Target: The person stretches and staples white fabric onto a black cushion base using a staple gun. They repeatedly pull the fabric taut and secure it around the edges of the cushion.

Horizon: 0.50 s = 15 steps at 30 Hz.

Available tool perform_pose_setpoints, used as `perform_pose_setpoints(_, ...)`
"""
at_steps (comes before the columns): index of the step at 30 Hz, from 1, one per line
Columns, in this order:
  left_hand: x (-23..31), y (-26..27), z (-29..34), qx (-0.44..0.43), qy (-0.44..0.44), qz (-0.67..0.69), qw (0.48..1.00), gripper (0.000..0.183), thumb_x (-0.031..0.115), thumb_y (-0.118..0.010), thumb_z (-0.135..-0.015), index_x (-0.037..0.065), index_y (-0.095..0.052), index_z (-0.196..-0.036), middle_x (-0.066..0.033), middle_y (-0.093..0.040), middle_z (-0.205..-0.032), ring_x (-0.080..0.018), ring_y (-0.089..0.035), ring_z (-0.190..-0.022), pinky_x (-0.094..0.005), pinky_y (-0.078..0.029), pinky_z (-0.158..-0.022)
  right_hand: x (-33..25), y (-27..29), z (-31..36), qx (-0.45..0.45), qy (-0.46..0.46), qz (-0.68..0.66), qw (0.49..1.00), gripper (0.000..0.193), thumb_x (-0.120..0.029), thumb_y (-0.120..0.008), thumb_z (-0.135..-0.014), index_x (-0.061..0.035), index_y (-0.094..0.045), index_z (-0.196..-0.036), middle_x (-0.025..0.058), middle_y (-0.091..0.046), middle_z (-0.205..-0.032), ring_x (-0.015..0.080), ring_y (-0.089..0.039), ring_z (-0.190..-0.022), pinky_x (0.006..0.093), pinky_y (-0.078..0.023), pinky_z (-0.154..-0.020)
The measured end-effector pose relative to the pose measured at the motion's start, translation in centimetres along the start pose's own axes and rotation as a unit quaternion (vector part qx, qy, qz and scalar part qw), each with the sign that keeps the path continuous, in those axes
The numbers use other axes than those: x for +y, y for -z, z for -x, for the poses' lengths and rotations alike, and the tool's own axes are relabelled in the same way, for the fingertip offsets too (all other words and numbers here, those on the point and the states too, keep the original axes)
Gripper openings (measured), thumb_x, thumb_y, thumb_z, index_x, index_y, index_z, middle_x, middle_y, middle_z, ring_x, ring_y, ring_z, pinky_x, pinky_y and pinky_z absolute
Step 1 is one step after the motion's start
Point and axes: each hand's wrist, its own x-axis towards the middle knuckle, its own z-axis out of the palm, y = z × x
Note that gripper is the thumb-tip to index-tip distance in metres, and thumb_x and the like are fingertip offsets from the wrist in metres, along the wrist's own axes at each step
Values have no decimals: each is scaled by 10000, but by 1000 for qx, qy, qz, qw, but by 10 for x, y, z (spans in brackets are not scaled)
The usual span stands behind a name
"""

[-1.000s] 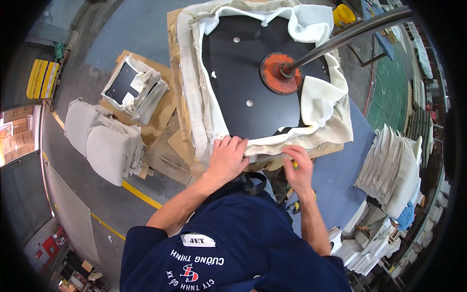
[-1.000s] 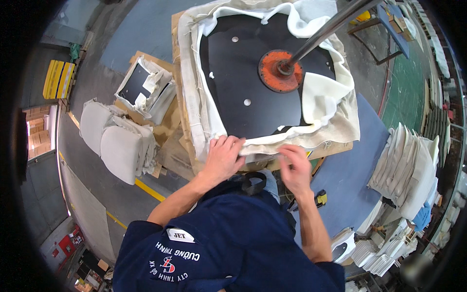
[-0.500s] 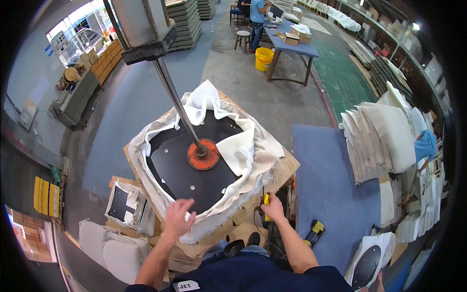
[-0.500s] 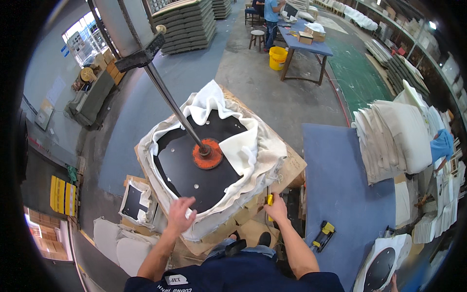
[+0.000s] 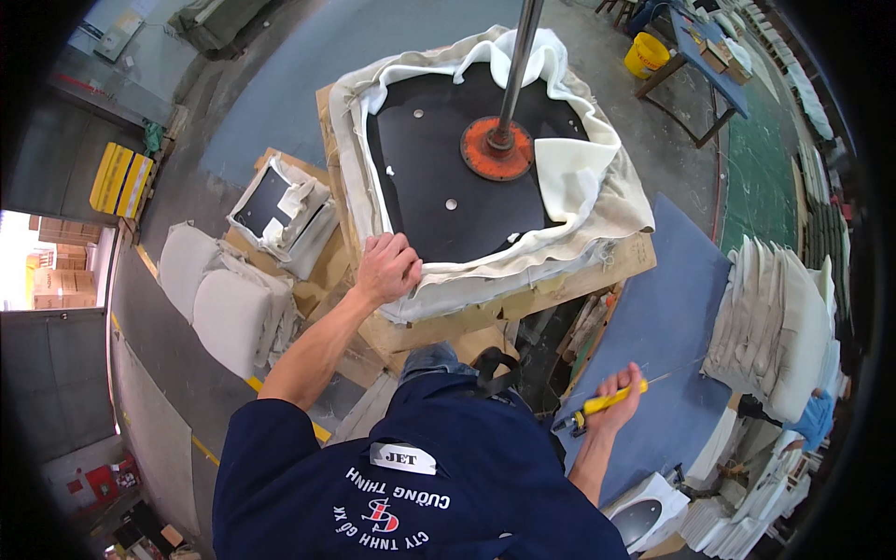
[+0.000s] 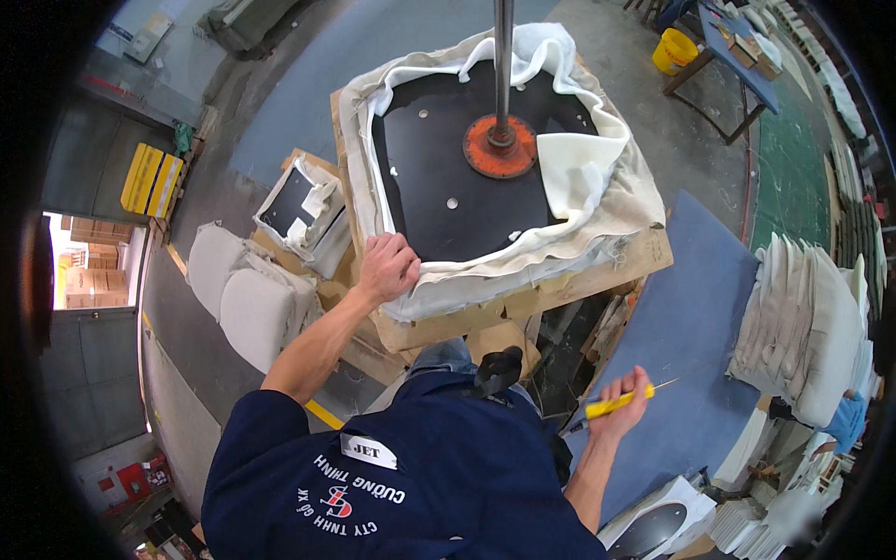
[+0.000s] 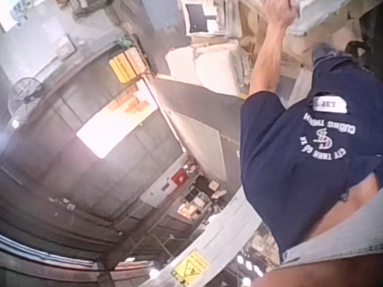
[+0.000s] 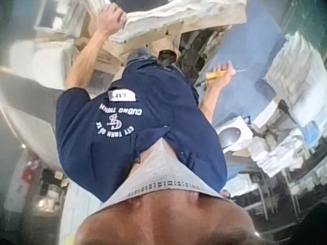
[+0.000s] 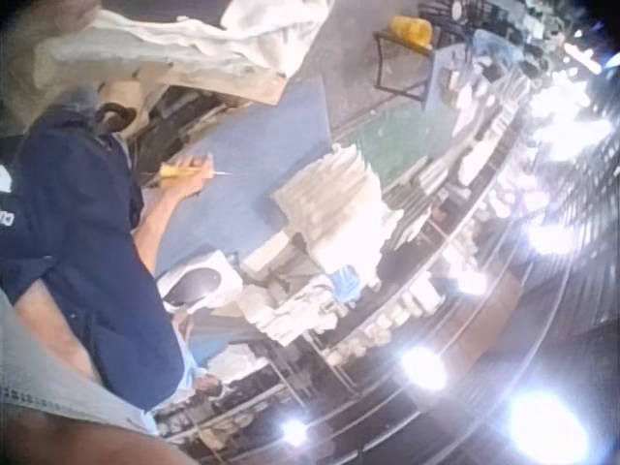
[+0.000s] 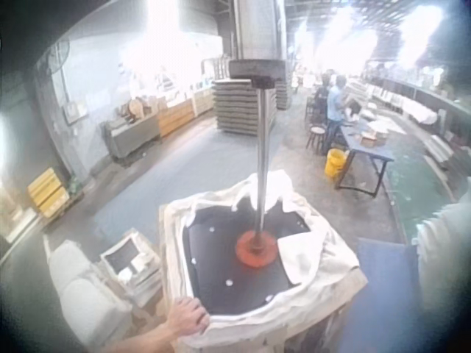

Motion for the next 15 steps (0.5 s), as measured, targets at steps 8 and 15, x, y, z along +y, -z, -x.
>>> perform_pose_setpoints(8,22,-11,-2,35,40,71,996,151,192,-704,-782,125,-611,-683,-5,-544,-753,-214,-536,-793,-379,-392,-737,23,-234,-23,-351,63,379,854,191,-99,-587,-1029,-1,-660,-1176,32,-665,-974,99,-601,-738,245,-485,-616)
perform_pose_setpoints(15,54,-28,6,104,104,120,982,156,175,-717,-776,119,-612,-674,-6,-526,-710,-211,-533,-758,-375,-391,-710,66,-317,-48,-565,295,500,586,193,-79,-719,-934,-29,-662,-1111,110,-711,-1037,232,-708,-856,339,-550,-730)
